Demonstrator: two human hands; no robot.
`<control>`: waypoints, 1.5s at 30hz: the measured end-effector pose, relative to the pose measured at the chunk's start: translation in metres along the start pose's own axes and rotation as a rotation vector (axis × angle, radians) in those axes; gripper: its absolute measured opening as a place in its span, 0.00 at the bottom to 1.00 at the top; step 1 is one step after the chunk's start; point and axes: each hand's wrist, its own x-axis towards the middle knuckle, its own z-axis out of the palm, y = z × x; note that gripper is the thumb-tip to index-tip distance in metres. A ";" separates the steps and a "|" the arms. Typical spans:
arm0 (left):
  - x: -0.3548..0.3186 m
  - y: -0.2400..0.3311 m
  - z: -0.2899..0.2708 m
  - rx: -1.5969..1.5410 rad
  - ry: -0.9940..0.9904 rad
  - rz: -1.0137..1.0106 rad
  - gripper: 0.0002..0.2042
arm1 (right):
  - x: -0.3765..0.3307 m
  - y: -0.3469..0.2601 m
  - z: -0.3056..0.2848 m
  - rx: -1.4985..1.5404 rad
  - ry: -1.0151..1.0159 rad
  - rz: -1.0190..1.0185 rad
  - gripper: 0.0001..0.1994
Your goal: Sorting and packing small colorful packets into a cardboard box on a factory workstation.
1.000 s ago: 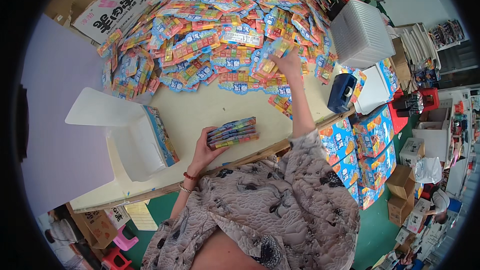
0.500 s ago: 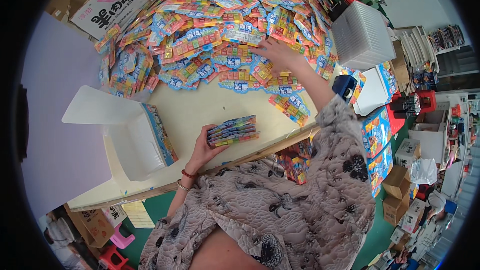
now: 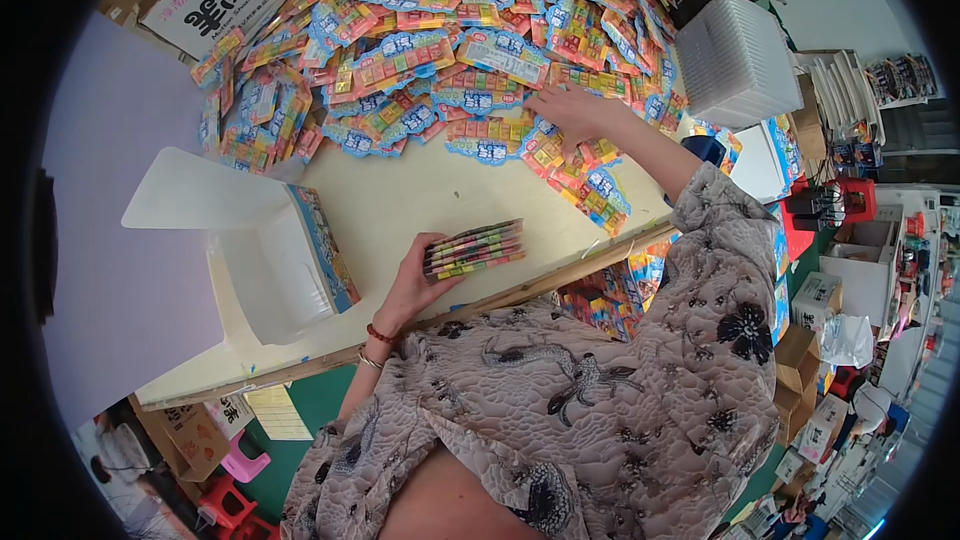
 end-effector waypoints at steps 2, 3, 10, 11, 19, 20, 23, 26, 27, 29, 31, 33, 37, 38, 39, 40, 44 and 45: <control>0.003 0.002 -0.001 -0.018 0.004 -0.006 0.29 | -0.007 -0.002 -0.001 0.031 -0.047 0.023 0.45; 0.005 0.008 -0.005 0.113 0.027 0.079 0.29 | -0.009 -0.005 -0.001 -0.055 -0.044 -0.002 0.44; 0.002 0.005 -0.002 0.231 0.055 0.153 0.28 | -0.025 -0.006 0.008 -0.039 -0.062 -0.088 0.39; 0.000 0.003 -0.001 0.229 0.053 0.155 0.28 | -0.027 -0.004 0.010 -0.040 -0.062 -0.085 0.39; -0.001 0.006 0.000 0.197 0.019 0.085 0.29 | -0.047 0.009 -0.017 0.384 0.075 -0.086 0.31; 0.000 0.006 0.001 0.198 0.016 0.087 0.29 | -0.054 0.014 -0.018 0.348 0.094 -0.068 0.32; -0.001 0.004 0.003 0.113 0.078 0.116 0.27 | -0.075 -0.010 -0.055 0.684 -0.305 0.311 0.35; -0.001 0.003 0.001 0.170 0.076 0.120 0.27 | -0.103 0.009 -0.017 0.415 -0.238 0.404 0.41; 0.000 0.002 0.002 0.163 0.044 0.106 0.28 | -0.118 0.022 0.016 0.417 -0.240 0.416 0.41; 0.000 0.006 0.001 0.159 0.020 0.083 0.29 | -0.138 0.045 0.080 0.506 0.048 0.477 0.46; 0.000 0.010 -0.001 0.196 0.018 0.106 0.29 | -0.140 0.032 0.094 0.495 0.081 0.490 0.45; 0.002 0.013 -0.003 0.193 0.005 0.103 0.29 | -0.146 0.014 0.098 0.486 0.115 0.514 0.44; 0.002 0.014 -0.007 0.227 -0.027 0.109 0.29 | -0.145 -0.019 0.058 0.360 0.193 0.589 0.34; 0.002 0.012 -0.006 0.229 -0.026 0.107 0.29 | -0.143 -0.026 0.046 0.506 0.145 0.592 0.28; 0.001 0.009 -0.004 0.238 -0.018 0.108 0.28 | -0.142 -0.037 0.033 0.508 0.145 0.590 0.28; -0.001 0.006 -0.002 0.249 -0.007 0.105 0.28 | -0.140 -0.050 0.021 0.659 0.207 0.507 0.26; -0.005 0.000 0.004 0.161 0.011 0.079 0.27 | -0.102 -0.094 0.024 0.872 0.491 0.239 0.20; -0.005 -0.002 0.002 0.137 -0.008 0.073 0.28 | -0.087 -0.105 0.025 0.816 0.602 0.146 0.19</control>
